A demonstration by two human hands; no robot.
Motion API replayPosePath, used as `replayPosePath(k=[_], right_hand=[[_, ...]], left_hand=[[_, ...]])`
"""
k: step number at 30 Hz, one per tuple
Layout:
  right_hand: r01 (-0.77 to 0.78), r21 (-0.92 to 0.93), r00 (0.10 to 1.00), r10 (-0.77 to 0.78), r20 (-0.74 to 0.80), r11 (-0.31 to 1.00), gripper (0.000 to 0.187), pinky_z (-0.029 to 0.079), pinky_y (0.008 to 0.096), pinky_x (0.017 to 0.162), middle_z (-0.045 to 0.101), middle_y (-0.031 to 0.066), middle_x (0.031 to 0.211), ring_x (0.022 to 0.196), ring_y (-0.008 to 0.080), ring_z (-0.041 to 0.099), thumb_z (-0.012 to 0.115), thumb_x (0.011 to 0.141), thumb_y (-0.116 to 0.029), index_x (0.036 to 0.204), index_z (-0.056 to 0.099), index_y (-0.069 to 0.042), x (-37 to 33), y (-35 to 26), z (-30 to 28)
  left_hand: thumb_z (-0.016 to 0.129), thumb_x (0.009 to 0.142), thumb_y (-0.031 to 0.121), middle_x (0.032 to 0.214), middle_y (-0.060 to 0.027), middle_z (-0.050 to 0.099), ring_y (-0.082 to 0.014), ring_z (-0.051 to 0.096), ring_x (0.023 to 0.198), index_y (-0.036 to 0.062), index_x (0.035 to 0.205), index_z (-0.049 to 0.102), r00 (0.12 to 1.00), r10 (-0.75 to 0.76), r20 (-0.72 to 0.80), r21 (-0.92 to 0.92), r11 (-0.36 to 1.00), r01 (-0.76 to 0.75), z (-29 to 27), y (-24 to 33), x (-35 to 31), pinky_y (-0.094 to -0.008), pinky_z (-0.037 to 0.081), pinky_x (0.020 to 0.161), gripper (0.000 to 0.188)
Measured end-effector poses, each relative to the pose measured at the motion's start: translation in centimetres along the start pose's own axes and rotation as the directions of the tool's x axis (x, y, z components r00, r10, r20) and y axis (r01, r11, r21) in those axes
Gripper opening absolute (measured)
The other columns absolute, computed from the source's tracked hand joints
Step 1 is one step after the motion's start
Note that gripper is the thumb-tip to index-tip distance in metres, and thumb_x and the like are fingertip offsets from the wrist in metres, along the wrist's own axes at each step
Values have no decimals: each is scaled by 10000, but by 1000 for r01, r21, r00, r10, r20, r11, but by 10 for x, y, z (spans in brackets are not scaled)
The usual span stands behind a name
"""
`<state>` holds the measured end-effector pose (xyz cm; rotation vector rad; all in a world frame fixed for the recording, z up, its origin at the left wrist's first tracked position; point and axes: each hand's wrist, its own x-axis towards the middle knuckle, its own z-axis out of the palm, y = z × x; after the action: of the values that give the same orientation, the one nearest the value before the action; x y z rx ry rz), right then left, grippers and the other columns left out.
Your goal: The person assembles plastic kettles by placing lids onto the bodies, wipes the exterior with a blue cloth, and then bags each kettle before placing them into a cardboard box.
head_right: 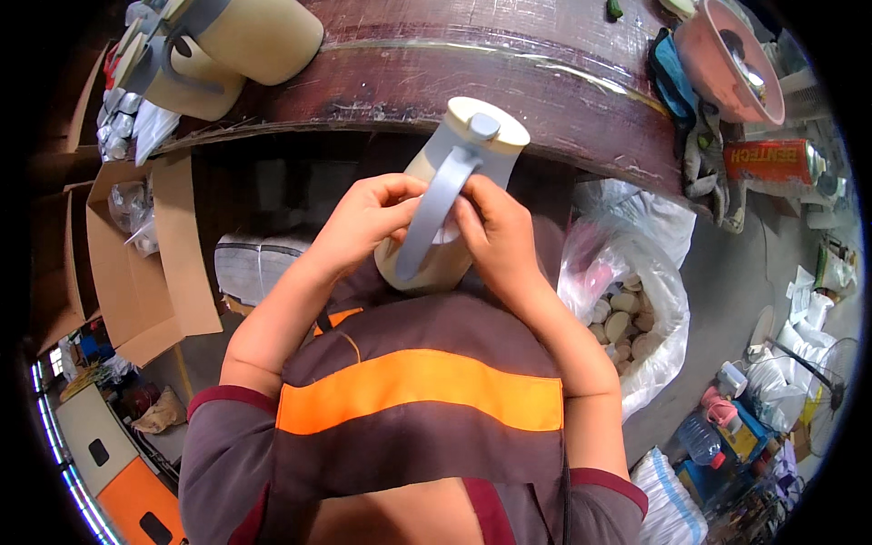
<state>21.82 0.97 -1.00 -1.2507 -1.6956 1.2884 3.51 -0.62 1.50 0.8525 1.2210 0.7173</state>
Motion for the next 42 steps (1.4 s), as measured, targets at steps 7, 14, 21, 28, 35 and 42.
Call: replayPosePath(k=[7, 14, 21, 28, 35, 42], right_hand=[[-468, 544, 880, 310, 360, 697, 209, 296, 169, 462, 526, -19, 661, 521, 26, 407, 563, 923, -227, 908, 613, -25, -16, 9, -34], [-164, 736, 980, 21, 199, 656, 404, 473, 210, 620, 558, 168, 1250, 753, 140, 639, 424, 885, 42, 1282, 491, 12, -17, -22, -28], [352, -1, 933, -351, -73, 936, 541, 489, 265, 690, 628, 60, 1013, 799, 131, 617, 717, 726, 14, 1233, 545, -64, -5, -32, 4], [478, -262, 833, -528, -167, 838, 349, 415, 284, 584, 544, 34, 749, 643, 144, 495, 775, 684, -49, 996, 619, -67, 5, -29, 4], [437, -517, 785, -593, -181, 736, 225, 418, 297, 571, 536, 51, 699, 604, 184, 501, 730, 707, -10, 909, 641, -50, -1, 48, -26], [323, -149, 935, -340, -101, 934, 337, 442, 339, 849, 609, 123, 999, 943, 255, 578, 645, 768, -30, 1101, 594, -21, -39, 18, -10]], left_hand=[[617, 900, 191, 741, 27, 559, -18, 477, 611, 23, 954, 624, 931, 206, -301, -118, 961, -251, 0, -13, -5, -170, 389, 522, 177], [605, 878, 46, 809, -12, 583, -81, 543, 665, 41, 974, 615, 491, 837, -240, 591, 527, -610, 12, -14, -13, -223, 442, 568, 97], [571, 832, -58, 999, -52, 605, -137, 579, 862, 27, 1060, 584, 596, 799, -83, 434, 567, -700, 6, -4, -24, -271, 468, 760, 244], [572, 850, 90, 930, -19, 600, -96, 571, 857, 0, 1102, 567, 958, 243, 154, -233, 951, -204, 12, -27, -15, -244, 461, 777, 268], [681, 839, 202, 679, 26, 526, -34, 457, 566, 55, 853, 559, 963, 197, -184, -258, 936, -241, 4, -26, -21, -188, 367, 526, 191], [688, 843, 228, 627, 48, 525, -9, 433, 512, 39, 820, 591, 919, 259, -297, -132, 942, -308, -1, -11, -46, -182, 318, 447, 214]])
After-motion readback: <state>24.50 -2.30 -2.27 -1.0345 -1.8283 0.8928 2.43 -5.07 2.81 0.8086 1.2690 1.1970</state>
